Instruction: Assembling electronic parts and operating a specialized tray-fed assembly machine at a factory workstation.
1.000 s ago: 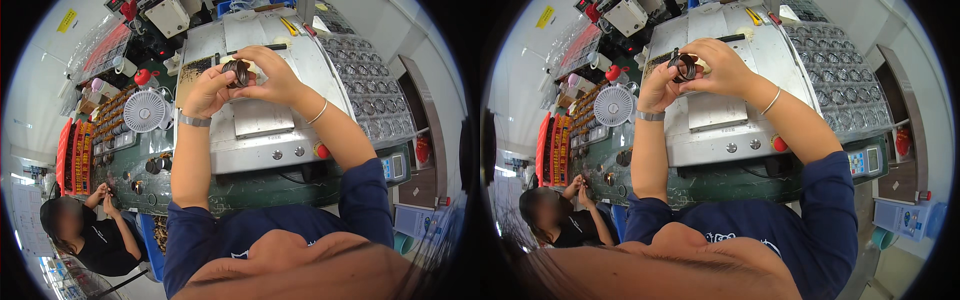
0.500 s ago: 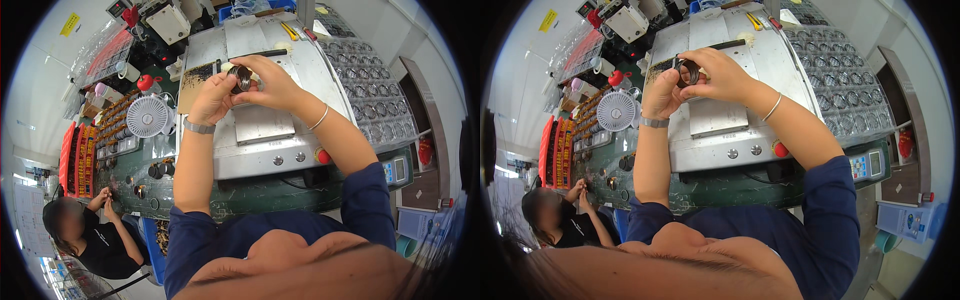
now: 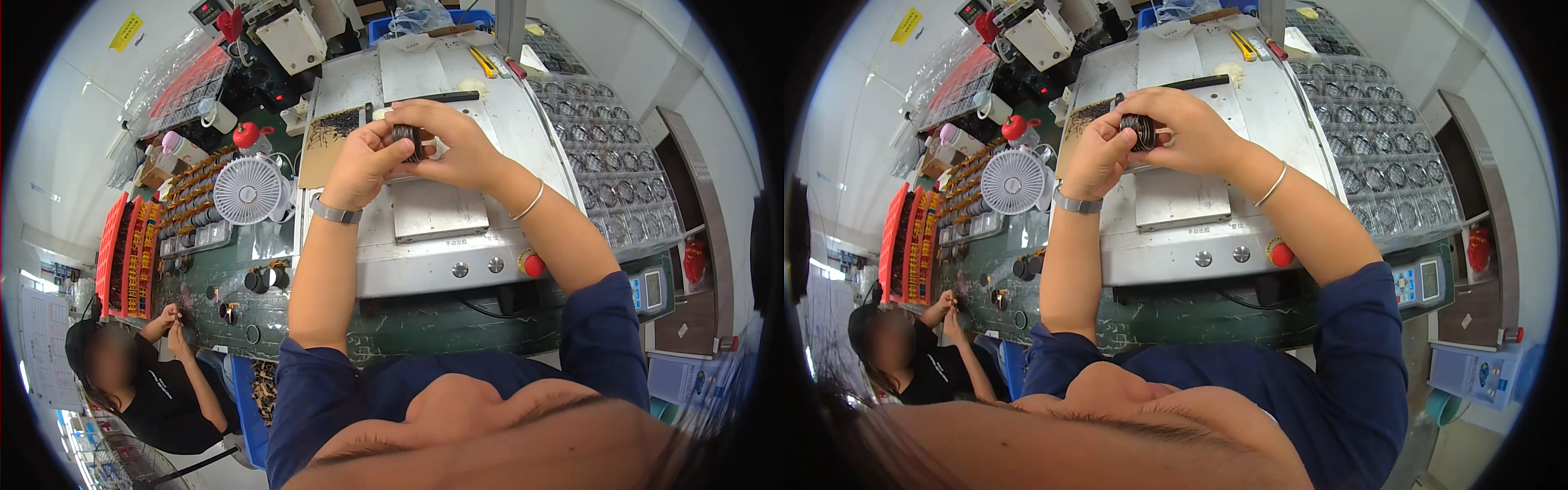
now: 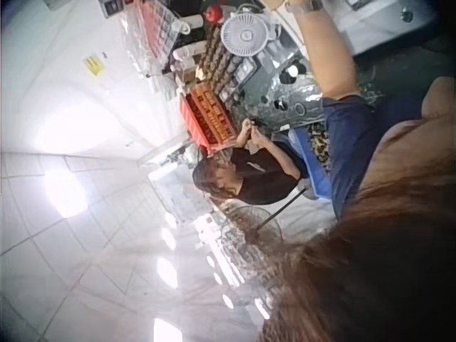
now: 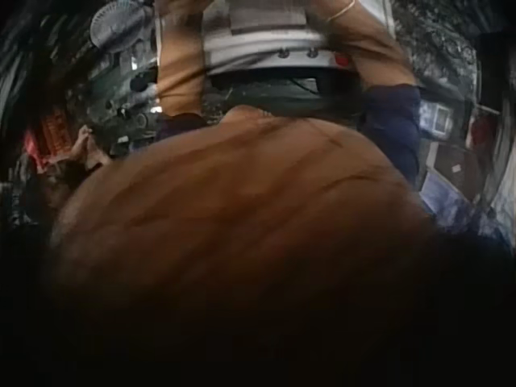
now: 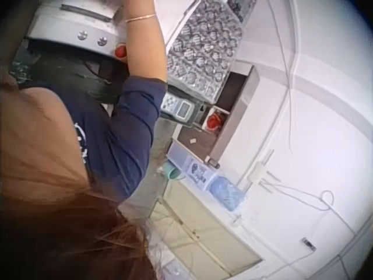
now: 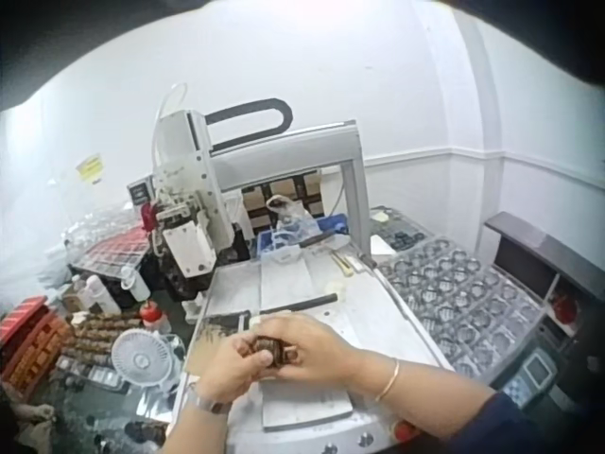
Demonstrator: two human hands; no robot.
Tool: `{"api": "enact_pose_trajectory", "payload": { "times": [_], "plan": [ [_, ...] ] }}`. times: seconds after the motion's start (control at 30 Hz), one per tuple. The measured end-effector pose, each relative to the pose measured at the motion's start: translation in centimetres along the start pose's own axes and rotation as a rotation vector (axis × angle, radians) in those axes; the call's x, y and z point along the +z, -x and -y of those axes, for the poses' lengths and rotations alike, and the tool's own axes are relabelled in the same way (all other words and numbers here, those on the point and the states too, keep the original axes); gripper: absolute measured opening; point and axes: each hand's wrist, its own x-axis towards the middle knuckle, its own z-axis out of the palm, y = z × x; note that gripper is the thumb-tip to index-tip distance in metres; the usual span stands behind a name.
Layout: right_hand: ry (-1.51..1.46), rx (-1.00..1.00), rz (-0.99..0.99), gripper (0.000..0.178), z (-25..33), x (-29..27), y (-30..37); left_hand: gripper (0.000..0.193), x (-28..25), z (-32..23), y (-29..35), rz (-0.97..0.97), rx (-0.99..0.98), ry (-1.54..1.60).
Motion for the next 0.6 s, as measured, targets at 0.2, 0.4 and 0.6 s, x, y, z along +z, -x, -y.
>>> {"api": "enact_pose_trajectory", "payload": {
  "times": [0.2, 0.4, 0.6],
  "plan": [
    [0.035, -0.092, 0.051, 0.057, -0.3, 0.5, -0.9, 0.036, -0.4, -0.7, 0.6, -0.053, 0.033, -0.149],
    [0.004, 0.032, 0.046, 0.066, -0.6, 1.5, 0.3, 0.041, -0.1, 0.5, -0.1, 0.003, 0.087, -0.218],
    [0.089, 0.037, -0.017, 0.057, -0.9, 1.2, 0.4, 0.028, 0.0, 1.1, -0.5, 0.026, 0.142, -0.157]
  ]
}}
